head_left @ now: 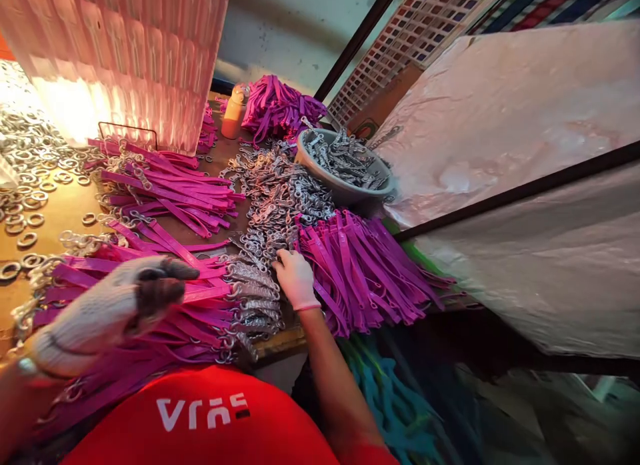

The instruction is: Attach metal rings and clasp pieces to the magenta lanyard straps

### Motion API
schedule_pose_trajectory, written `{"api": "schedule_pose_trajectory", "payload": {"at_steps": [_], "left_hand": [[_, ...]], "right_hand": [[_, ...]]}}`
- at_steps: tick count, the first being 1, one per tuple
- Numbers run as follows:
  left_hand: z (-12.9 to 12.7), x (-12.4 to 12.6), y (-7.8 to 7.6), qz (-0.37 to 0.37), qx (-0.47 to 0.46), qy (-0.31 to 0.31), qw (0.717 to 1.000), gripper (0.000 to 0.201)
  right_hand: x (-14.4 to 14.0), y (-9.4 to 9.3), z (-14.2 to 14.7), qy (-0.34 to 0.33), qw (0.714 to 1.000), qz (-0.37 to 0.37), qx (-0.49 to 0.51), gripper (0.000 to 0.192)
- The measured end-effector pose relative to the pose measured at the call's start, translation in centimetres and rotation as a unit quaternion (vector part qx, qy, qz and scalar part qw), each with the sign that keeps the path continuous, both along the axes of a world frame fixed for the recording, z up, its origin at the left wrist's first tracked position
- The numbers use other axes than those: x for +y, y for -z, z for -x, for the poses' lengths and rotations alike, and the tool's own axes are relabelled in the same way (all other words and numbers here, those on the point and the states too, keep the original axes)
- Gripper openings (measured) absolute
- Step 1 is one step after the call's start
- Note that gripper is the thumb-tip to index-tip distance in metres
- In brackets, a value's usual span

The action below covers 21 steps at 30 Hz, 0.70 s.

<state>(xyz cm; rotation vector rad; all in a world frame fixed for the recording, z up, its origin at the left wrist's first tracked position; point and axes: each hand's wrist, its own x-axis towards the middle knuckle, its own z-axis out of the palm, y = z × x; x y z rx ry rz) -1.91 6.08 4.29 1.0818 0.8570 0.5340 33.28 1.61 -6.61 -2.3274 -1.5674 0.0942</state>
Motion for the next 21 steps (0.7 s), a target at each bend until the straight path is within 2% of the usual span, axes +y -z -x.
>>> {"api": "schedule_pose_trajectory", "payload": {"at_steps": [2,4,7,11,14,16,19,21], "left_hand": [[-2.2,0.1,1.2,0.109,-0.069,0.050,0.990,0.039],[-3.4,0.4,2.4,0.199,-0.131,0.072,0.969,0.043],[-3.7,0.6,3.7,0.265,-0.191,0.083,0.941,0.045],[-3.1,0.2,3.5,0.277,-0.189,0.065,0.940,0.040],[-2.9,-0.2,2.8,0.268,-0.162,0.035,0.949,0.034],[-2.9,-0.4,2.7,0.271,-0.154,0.012,0.950,0.026],[-2.8,-0.7,3.2,0.275,-0.159,-0.008,0.948,0.013],[-2.7,-0.8,3.7,0.264,-0.166,-0.015,0.950,0.016]], "right_hand": [[0.2,1.8,-0.8,0.000,1.000,-0.015,0.010,0.020],[0.0,2.8,-1.4,0.000,0.999,-0.032,0.033,0.023],[-0.4,3.1,-2.0,-0.011,0.995,-0.051,0.081,0.029],[-1.2,2.8,-2.0,-0.038,0.991,-0.054,0.120,0.032],[-1.7,2.8,-1.6,-0.059,0.991,-0.036,0.116,0.024],[-1.8,2.9,-1.5,-0.061,0.992,-0.027,0.106,0.027],[-1.5,3.0,-1.6,-0.051,0.993,-0.016,0.101,0.033],[-1.3,2.8,-1.9,-0.046,0.993,-0.009,0.112,0.027]]}}
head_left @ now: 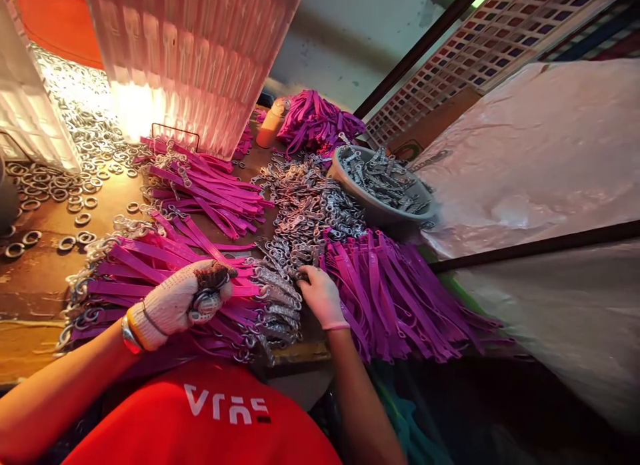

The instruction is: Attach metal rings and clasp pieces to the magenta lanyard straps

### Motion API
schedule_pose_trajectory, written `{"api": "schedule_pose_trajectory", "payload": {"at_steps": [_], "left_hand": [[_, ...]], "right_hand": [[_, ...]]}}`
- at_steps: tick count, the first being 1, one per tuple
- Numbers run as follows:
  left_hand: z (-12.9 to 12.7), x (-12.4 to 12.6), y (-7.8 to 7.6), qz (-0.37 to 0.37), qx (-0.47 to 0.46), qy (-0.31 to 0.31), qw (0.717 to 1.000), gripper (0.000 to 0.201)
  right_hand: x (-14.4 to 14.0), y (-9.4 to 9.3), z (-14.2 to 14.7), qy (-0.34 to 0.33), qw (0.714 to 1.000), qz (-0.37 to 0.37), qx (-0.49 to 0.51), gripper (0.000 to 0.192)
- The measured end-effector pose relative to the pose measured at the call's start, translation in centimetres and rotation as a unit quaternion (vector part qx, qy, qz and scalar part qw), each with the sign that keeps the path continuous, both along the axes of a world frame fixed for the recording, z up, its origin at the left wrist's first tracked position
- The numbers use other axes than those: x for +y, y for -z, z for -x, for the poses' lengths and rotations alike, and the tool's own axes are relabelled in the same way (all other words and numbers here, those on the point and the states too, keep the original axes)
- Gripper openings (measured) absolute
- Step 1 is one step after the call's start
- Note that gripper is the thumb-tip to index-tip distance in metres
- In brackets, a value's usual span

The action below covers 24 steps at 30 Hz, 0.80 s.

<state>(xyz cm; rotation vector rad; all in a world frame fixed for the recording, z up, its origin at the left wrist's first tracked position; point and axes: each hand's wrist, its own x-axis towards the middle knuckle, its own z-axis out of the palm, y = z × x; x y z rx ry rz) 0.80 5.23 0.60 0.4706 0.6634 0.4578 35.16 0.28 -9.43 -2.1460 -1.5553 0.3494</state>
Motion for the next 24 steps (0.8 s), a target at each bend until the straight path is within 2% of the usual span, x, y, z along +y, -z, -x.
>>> {"api": "schedule_pose_trajectory", "payload": {"at_steps": [3,7,11,13,16,18,20,22,24], "left_hand": [[0.0,-0.1,0.4,0.005,-0.007,-0.009,1.000,0.019],[-0.4,-0.1,0.4,0.028,-0.023,-0.010,0.999,0.017],[-0.9,-0.5,0.2,-0.008,-0.008,-0.024,1.000,0.014],[-1.0,-0.8,0.2,-0.039,0.022,-0.035,0.998,0.015],[-1.2,-1.2,0.1,-0.090,0.058,-0.043,0.993,0.017],[-1.4,-1.4,0.0,-0.125,0.070,-0.045,0.989,0.025],[-1.5,-1.6,0.1,-0.156,0.073,-0.053,0.984,0.032],[-1.6,-1.7,0.2,-0.169,0.068,-0.070,0.981,0.034],[-1.5,-1.8,0.3,-0.166,0.062,-0.081,0.981,0.035]], "right_hand": [[0.0,-0.5,-0.3,0.006,0.999,0.007,0.032,0.021],[-0.4,-1.3,-0.2,0.006,0.996,-0.008,0.088,0.024],[-0.3,-2.7,1.1,0.011,0.991,-0.050,0.122,0.026],[-0.2,-4.1,2.5,0.010,0.985,-0.092,0.143,0.025],[-0.3,-7.3,6.2,-0.047,0.967,-0.148,0.202,0.018],[-0.5,-9.6,9.2,-0.104,0.959,-0.135,0.227,0.018],[-0.7,-11.3,12.0,-0.161,0.953,-0.095,0.237,0.025],[-0.7,-12.4,14.1,-0.200,0.955,-0.083,0.203,0.034],[-0.7,-12.9,15.4,-0.230,0.957,-0.105,0.145,0.037]]}}
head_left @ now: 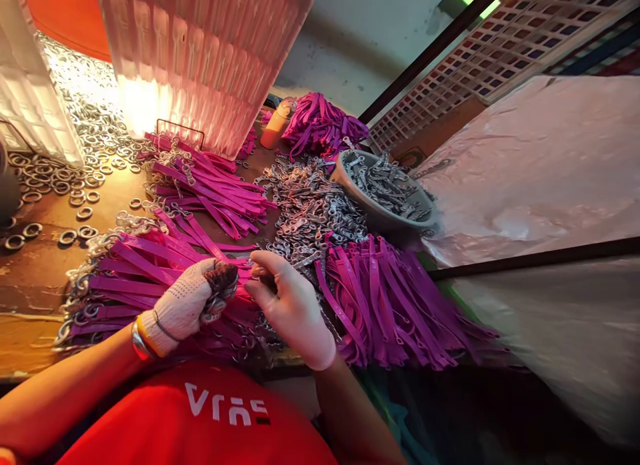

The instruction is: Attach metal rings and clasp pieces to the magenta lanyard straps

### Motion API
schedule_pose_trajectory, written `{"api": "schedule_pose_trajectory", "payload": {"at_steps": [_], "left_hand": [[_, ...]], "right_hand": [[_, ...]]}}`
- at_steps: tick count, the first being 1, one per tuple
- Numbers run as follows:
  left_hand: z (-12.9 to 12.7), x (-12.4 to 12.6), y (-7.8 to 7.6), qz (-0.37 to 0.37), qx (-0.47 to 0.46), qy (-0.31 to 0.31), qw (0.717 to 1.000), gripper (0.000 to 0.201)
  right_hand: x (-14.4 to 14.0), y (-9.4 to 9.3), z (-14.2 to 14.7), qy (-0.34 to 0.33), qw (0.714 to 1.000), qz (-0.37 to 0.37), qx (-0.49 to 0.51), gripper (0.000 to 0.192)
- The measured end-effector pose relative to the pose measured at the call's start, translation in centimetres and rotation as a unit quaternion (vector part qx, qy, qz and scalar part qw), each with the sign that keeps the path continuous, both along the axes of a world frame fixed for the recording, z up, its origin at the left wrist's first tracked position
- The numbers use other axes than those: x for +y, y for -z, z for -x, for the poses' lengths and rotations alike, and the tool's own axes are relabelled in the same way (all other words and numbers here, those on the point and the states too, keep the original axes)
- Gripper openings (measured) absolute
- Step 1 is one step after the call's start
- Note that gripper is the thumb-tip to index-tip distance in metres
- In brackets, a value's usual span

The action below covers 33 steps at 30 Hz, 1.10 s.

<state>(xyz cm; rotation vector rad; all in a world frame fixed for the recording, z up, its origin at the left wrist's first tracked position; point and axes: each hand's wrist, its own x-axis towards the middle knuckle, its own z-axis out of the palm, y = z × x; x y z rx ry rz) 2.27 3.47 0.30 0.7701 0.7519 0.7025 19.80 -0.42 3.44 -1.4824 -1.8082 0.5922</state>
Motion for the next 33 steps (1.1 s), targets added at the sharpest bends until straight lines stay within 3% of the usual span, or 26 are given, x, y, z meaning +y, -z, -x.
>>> {"api": "schedule_pose_trajectory", "payload": {"at_steps": [2,5,9,11,15,18,23,29,33], "left_hand": [[0.2,0.0,0.2,-0.011,0.005,0.004,1.000,0.038],[0.3,0.2,0.5,-0.046,0.027,0.007,0.999,0.038],[0.5,0.5,0.6,-0.082,0.031,-0.011,0.996,0.039],[0.8,0.6,0.3,-0.073,0.028,0.012,0.997,0.040],[1.4,0.4,-0.4,-0.046,0.019,0.070,0.996,0.042],[1.7,0.4,-0.7,-0.077,0.062,0.040,0.994,0.039],[2.3,0.9,-1.3,-0.193,0.134,0.006,0.972,0.031],[2.4,0.8,-1.2,-0.050,0.055,0.081,0.994,0.037],[2.0,0.7,-0.5,-0.049,0.055,0.101,0.992,0.039]], "right_hand": [[0.1,-0.1,0.5,-0.025,0.999,-0.031,-0.028,0.037],[0.3,-0.3,0.9,-0.046,0.999,-0.010,-0.012,0.040],[0.7,-0.5,1.6,-0.029,0.996,0.064,0.048,0.036],[0.9,-0.4,1.9,-0.012,0.993,0.081,0.089,0.033],[1.1,0.4,2.3,0.051,0.987,0.063,0.140,0.027],[0.9,1.0,2.4,0.054,0.989,0.055,0.125,0.028],[1.0,0.6,1.9,-0.014,1.000,0.018,0.002,0.039],[2.1,-1.0,0.2,-0.097,0.994,0.033,0.030,0.037],[2.4,-0.8,0.5,-0.182,0.983,0.022,-0.001,0.028]]}}
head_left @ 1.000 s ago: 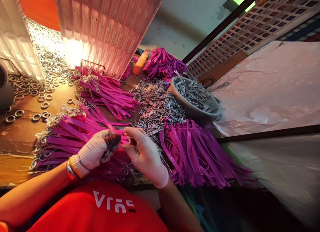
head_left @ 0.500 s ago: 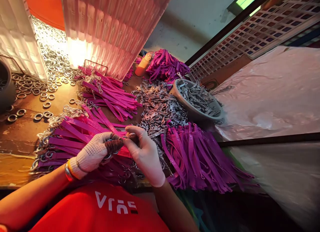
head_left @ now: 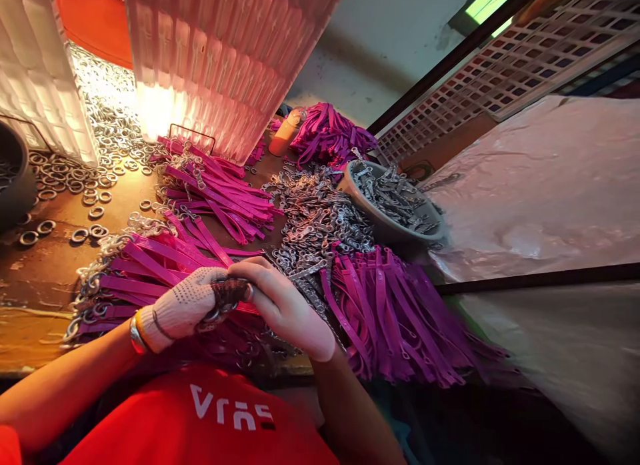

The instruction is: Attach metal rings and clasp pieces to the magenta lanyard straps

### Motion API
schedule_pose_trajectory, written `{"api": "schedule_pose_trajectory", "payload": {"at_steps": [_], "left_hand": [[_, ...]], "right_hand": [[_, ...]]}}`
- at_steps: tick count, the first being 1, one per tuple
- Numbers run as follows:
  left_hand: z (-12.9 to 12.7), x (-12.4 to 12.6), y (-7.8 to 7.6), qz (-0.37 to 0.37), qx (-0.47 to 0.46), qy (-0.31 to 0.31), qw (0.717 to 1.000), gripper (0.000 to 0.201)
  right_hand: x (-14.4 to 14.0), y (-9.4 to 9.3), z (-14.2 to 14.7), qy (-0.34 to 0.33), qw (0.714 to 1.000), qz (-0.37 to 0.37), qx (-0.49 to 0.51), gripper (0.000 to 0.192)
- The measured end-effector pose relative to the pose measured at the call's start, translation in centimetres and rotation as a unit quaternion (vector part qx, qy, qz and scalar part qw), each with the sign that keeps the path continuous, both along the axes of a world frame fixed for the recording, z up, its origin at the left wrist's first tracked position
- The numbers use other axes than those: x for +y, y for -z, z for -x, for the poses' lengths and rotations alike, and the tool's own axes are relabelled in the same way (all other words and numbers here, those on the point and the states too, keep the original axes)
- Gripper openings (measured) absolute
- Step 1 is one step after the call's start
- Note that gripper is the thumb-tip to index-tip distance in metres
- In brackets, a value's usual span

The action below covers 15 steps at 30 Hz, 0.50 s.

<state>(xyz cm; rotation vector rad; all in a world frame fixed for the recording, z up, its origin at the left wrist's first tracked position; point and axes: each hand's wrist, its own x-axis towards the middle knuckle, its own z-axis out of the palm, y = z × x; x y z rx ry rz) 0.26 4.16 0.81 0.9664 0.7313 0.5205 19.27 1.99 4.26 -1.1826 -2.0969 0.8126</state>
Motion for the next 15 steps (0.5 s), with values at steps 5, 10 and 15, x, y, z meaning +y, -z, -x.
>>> {"api": "schedule_pose_trajectory", "payload": {"at_steps": [5,10,15], "left_hand": [[0.2,0.3,0.2,-0.101,0.067,-0.023,0.992,0.039],[0.0,0.1,-0.3,-0.255,0.091,-0.055,0.961,0.005],[-0.7,-0.1,0.1,-0.210,0.095,-0.093,0.969,0.011]], "right_hand": [[-0.5,0.3,0.4,0.053,0.994,-0.029,-0.091,0.019],[-1.0,-0.5,0.0,0.069,0.967,-0.070,-0.235,0.020],[-1.2,0.0,0.4,0.095,0.953,-0.103,-0.268,0.025]]}}
